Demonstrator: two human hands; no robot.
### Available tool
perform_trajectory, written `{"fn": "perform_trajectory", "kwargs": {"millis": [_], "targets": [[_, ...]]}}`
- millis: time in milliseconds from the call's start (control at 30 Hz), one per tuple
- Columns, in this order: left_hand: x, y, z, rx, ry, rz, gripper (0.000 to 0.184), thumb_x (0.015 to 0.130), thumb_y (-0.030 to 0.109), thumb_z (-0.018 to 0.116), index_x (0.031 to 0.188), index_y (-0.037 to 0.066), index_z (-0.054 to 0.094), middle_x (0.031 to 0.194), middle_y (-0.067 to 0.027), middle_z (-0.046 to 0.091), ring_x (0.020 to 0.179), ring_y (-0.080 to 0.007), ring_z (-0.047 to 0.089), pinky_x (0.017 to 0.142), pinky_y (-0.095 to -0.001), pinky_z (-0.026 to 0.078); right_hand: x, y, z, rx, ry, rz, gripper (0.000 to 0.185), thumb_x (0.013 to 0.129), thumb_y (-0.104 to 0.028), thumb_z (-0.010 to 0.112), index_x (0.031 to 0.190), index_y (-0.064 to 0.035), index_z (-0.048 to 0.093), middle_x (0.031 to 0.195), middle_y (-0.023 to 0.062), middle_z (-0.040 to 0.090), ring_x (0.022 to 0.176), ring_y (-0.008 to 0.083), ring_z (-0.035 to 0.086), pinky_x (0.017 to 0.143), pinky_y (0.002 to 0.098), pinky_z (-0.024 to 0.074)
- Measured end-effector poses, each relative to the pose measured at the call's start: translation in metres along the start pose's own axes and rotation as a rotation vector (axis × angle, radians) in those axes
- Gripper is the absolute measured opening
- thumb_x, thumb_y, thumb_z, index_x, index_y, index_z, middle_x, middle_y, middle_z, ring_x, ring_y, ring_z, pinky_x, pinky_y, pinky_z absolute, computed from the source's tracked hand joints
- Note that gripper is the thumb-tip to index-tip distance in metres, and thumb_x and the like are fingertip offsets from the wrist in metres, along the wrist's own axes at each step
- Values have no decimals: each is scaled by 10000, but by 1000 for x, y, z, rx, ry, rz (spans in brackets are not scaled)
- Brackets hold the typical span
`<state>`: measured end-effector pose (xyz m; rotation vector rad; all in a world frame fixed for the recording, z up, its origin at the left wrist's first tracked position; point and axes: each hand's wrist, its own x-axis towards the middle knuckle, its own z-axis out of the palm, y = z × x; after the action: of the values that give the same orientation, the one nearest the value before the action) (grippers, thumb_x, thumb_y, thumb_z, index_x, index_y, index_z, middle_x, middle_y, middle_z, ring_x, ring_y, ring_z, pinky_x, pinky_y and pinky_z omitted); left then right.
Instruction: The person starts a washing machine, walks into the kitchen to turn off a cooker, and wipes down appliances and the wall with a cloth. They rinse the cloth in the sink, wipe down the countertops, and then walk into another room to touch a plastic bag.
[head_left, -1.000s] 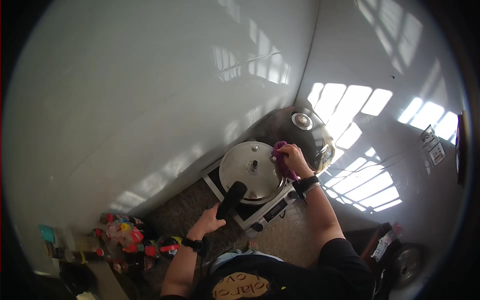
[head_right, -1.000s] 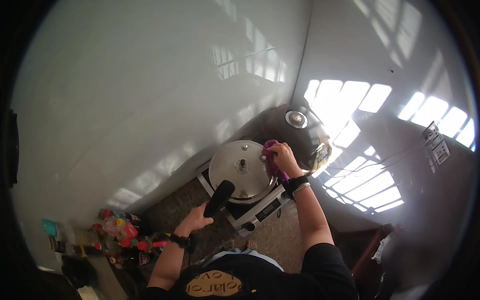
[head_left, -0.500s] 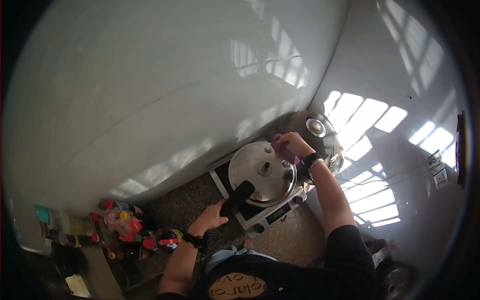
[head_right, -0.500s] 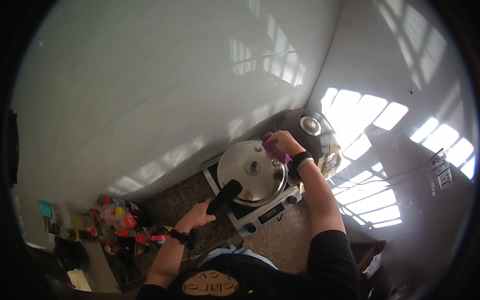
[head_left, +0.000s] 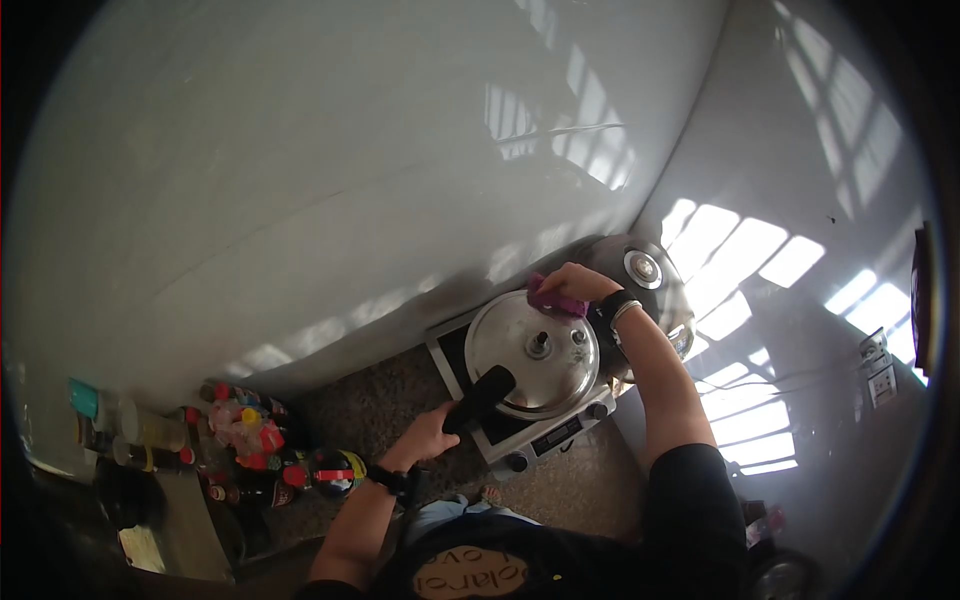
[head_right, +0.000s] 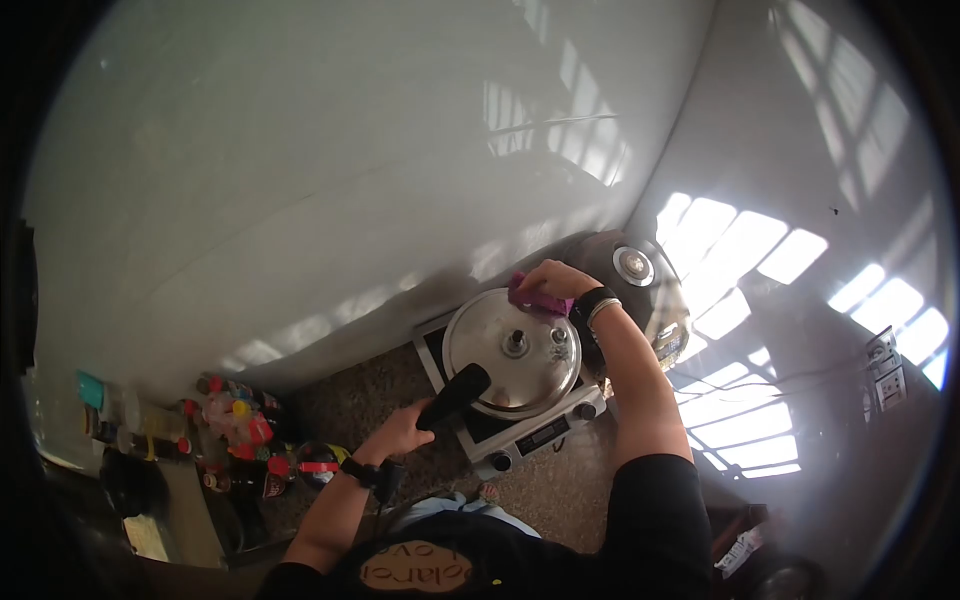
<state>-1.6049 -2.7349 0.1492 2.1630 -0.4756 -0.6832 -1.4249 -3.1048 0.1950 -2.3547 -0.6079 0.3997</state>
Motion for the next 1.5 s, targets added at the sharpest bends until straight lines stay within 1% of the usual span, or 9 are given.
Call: {"fn": "perform_trajectory", "kwargs": {"millis": [333, 400, 600, 867, 933, 1000, 1133, 1367, 1500], "targets": [[4, -3, 3, 11, 23, -22, 620, 712, 158, 647, 1292, 50, 457, 1045, -244, 625, 976, -387, 603, 826, -418, 484, -135, -12, 72, 266, 638, 244, 331, 786, 75, 504, 1062, -21, 659, 1066, 127, 668, 979, 217, 640, 884, 308, 483], [6, -5, 2, 38, 28, -9, 636, 697, 163, 647, 1293, 52, 457, 1037, -245, 626, 973, -384, 606, 823, -417, 486, -147, -9, 105, 145, 853, 209, 344, 793, 57, 482, 1072, -30, 663, 1098, 141, 646, 1000, 291, 623, 910, 339, 469], [4, -1, 1, 33, 29, -11, 625, 678, 157, 649, 1268, 42, 476, 1008, -236, 633, 945, -372, 619, 820, -401, 486, -170, -81, 183, -116, 1098, 297, 401, 749, 64, 474, 1099, -44, 639, 1125, 136, 606, 1044, 317, 565, 926, 374, 438], [0, 12, -2, -41, -49, -120, 624, 668, 164, 673, 1250, 31, 489, 1049, -209, 630, 968, -343, 615, 832, -389, 476, -189, -125, 222, 99, 883, 114, 368, 706, 79, 507, 1026, -25, 656, 1057, 131, 605, 997, 321, 579, 907, 373, 456], [3, -2, 4, 26, 5, -8, 632, 704, 214, 705, 1271, 53, 478, 1089, -203, 625, 1019, -342, 605, 856, -392, 473, -194, -104, 190, 674, 1053, 242, 318, 724, 58, 499, 990, -12, 660, 1032, 116, 621, 963, 302, 601, 882, 351, 467], [1, -9, 12, 13, 81, 69, 642, 723, 240, 713, 1288, 66, 464, 1107, -204, 621, 1038, -343, 600, 865, -392, 474, -192, -89, 146, 458, 1058, 233, 268, 777, -32, 543, 1023, 0, 645, 1099, 132, 603, 1034, 286, 570, 917, 358, 439], [-7, -10, 17, -70, 164, 177, 671, 760, 277, 718, 1334, 98, 419, 1144, -209, 609, 1072, -348, 590, 884, -398, 478, -158, -52, 146, 8, 913, 429, 529, 799, -258, 642, 1258, -32, 505, 1285, 169, 477, 1158, 362, 438, 1005, 430, 350], [-11, 5, 18, -7, 126, 32, 670, 754, 252, 715, 1342, 121, 422, 1106, -203, 627, 1017, -351, 617, 868, -398, 481, -166, -128, 220, -228, 1044, 315, 529, 716, 47, 545, 1242, -3, 511, 1232, 177, 489, 1078, 384, 462, 952, 442, 401], [-11, 10, 13, -57, 86, -35, 694, 730, 232, 722, 1348, 124, 425, 1090, -204, 631, 1002, -346, 621, 857, -390, 476, -168, -150, 231, -220, 939, 256, 512, 715, 44, 544, 1224, -7, 528, 1220, 161, 494, 1049, 365, 475, 935, 430, 417]]}}
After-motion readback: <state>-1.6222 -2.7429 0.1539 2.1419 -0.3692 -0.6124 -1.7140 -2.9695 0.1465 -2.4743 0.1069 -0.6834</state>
